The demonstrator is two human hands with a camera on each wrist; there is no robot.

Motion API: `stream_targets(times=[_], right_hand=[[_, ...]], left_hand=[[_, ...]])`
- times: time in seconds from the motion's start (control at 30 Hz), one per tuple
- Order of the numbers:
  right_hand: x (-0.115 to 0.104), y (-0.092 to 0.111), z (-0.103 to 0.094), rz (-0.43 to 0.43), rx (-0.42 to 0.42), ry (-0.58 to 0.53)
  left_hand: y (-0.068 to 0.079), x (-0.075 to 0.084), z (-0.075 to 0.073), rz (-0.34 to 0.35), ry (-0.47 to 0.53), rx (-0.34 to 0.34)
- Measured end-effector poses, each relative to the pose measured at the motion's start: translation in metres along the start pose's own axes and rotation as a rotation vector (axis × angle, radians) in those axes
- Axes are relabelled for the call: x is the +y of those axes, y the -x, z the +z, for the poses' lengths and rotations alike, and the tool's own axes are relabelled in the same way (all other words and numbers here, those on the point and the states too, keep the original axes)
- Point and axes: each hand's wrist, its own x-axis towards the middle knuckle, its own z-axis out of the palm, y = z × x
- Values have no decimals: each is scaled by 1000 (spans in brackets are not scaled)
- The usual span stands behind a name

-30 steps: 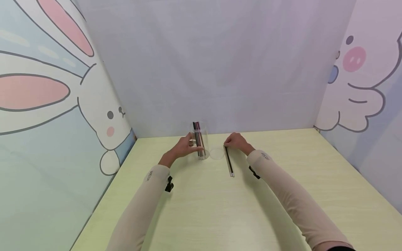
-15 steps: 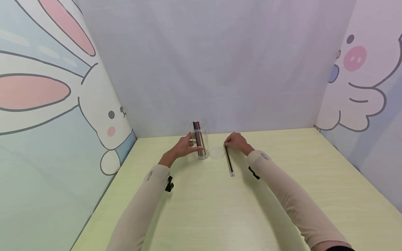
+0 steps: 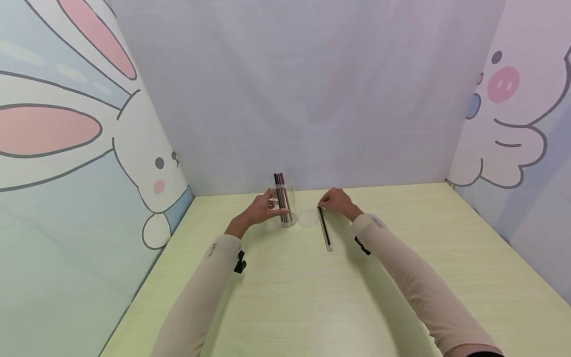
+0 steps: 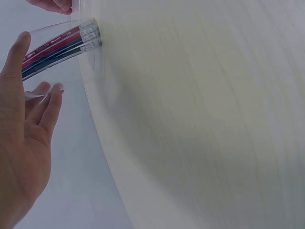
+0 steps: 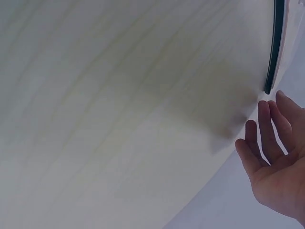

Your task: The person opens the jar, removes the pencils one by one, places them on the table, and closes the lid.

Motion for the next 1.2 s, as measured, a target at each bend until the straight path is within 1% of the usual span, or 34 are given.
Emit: stream_targets(times=[0.17,0.37,0.53,0.63,0.87,1.1,1.2], right_hand=[[2,-1,-5,-14,-1,14],[-4,-2,-11,-22,15,14],[-13,0,-20,-36,31,4],[-19,0,-28,-59,35,-12],[-32,-4,-42,-87,41,-30],[-46,-4,-53,-159,69,-11],[-53,-4,-60,-171,69,-11]], left_hand=[[0,1,0,-4,2,-7],[0,0,-1,-15,9,-13],[0,0,-2,-7,19,-21],[0,0,-2,-10,18,-23],[-1,-1,-3,0,13,-21],[-1,-2,-2,-13,25,-24],[-1,-2,-1,-15,29,-25]])
